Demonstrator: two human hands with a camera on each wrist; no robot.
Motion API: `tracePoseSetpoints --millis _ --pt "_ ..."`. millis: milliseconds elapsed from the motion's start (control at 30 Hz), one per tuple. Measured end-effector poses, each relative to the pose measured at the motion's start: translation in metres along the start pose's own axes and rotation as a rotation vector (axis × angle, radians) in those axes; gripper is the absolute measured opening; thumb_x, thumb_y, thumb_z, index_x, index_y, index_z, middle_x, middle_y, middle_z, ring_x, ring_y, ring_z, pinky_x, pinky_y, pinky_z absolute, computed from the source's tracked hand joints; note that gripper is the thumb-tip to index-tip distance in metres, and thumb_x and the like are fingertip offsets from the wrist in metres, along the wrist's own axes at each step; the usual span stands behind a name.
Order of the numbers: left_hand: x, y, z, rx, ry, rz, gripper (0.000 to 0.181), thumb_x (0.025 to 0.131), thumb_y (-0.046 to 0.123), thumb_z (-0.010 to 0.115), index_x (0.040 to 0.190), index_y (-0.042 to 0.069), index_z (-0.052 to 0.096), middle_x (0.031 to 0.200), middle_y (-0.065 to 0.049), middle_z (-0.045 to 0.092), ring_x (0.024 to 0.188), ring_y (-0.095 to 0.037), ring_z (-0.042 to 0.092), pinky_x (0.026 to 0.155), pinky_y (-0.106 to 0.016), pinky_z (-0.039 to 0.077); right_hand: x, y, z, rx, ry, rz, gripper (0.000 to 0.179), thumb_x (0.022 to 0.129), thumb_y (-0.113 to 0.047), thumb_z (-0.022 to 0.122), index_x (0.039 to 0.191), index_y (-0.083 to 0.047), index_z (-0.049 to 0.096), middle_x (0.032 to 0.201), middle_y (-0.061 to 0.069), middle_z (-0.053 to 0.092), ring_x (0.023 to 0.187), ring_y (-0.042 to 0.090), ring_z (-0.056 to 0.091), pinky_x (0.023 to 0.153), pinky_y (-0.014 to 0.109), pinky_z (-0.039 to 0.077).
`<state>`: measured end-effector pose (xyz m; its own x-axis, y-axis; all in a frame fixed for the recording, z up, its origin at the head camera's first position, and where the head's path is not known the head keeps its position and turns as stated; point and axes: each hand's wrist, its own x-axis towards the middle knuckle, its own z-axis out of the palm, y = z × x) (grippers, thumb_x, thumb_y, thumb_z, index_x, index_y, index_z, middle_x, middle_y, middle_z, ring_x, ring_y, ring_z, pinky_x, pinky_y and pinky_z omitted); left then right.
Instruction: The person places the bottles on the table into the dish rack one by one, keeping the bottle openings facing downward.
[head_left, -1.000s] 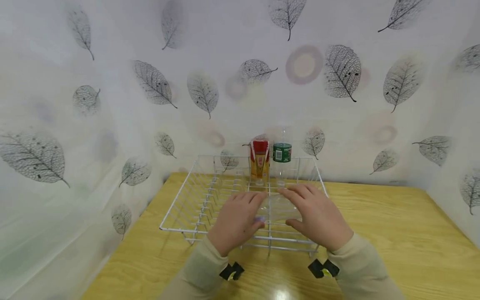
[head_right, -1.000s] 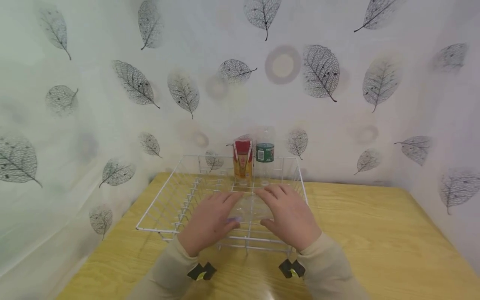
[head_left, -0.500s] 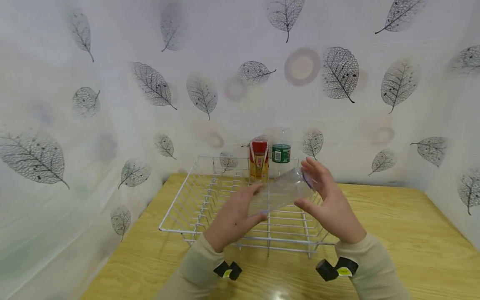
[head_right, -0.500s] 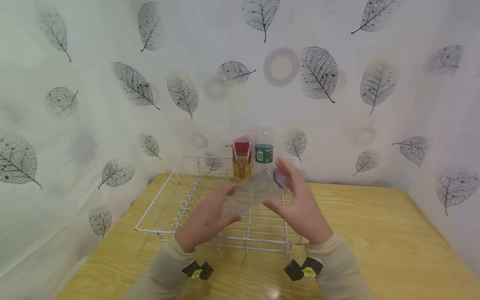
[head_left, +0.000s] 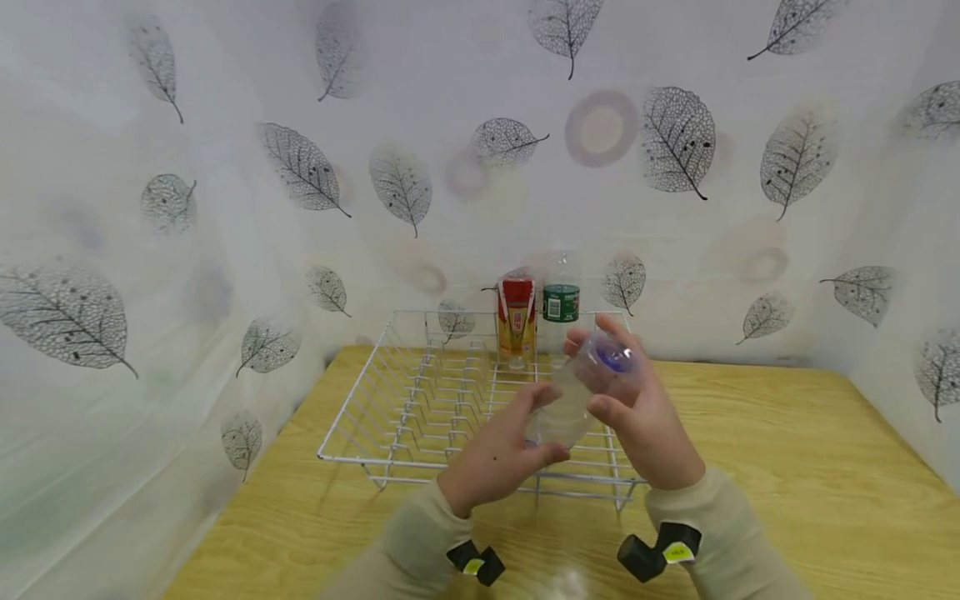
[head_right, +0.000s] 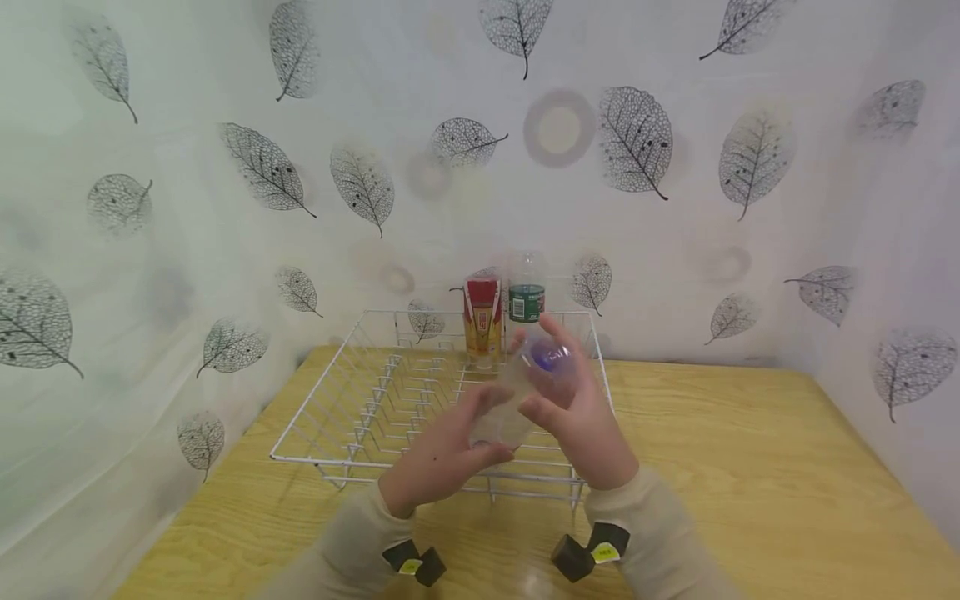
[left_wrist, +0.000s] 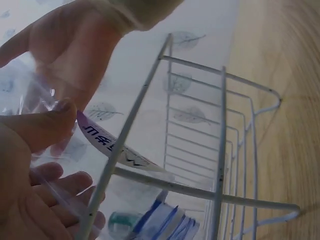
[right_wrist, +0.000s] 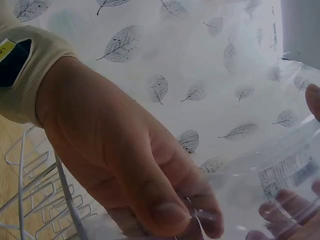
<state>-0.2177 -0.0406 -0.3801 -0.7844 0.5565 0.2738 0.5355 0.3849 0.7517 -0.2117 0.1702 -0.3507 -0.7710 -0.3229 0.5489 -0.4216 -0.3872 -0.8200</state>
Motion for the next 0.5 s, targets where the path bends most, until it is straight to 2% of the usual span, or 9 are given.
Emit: tracePoseSetpoints --millis 67,200,333,500 --pt "0.0 0.001 0.004 0.057 -0.004 -0.024 0.073 0.094 0.041 0.071 0.154 0.021 0.033 0.142 -0.002 0.055 0.109 -0.012 0.061 0.086 -0.029 0.054 0.0 0.001 0.003 -0.042 -0.019 -0.001 0.079 0.097 -0.016 0.071 0.16 -0.016 0.025 0.158 0.018 0.035 0.144 0.034 0.037 0.111 0.04 0.042" --pt "-0.001 0.003 0.01 0.155 -0.001 -0.047 0.076 0.094 0.042 0.07 0.155 0.019 0.031 0.145 -0.003 0.054 0.116 -0.014 0.061 0.091 -0.031 0.054 -0.001 0.002 0.007 -0.101 -0.032 0.006 0.068 0.096 -0.008 0.07 0.153 -0.011 0.035 0.148 0.022 0.046 0.137 0.035 0.047 0.106 0.043 0.047" --pt "-0.001 0.003 0.012 0.191 0.004 -0.035 0.078 0.094 0.043 0.07 0.156 0.017 0.031 0.138 -0.003 0.058 0.108 -0.012 0.063 0.085 -0.028 0.055 -0.002 0.001 0.009 -0.134 -0.02 0.011 0.062 0.095 -0.004 0.07 0.149 -0.01 0.039 0.138 0.019 0.055 0.13 0.031 0.054 0.104 0.043 0.049" --pt "0.001 0.003 0.011 0.228 -0.002 -0.015 0.078 0.093 0.045 0.071 0.155 0.018 0.031 0.127 0.0 0.061 0.099 -0.01 0.063 0.077 -0.024 0.054 -0.001 0.0 0.009 -0.22 -0.012 0.006 0.06 0.095 0.001 0.066 0.148 -0.011 0.039 0.136 0.014 0.058 0.126 0.029 0.057 0.101 0.041 0.051"
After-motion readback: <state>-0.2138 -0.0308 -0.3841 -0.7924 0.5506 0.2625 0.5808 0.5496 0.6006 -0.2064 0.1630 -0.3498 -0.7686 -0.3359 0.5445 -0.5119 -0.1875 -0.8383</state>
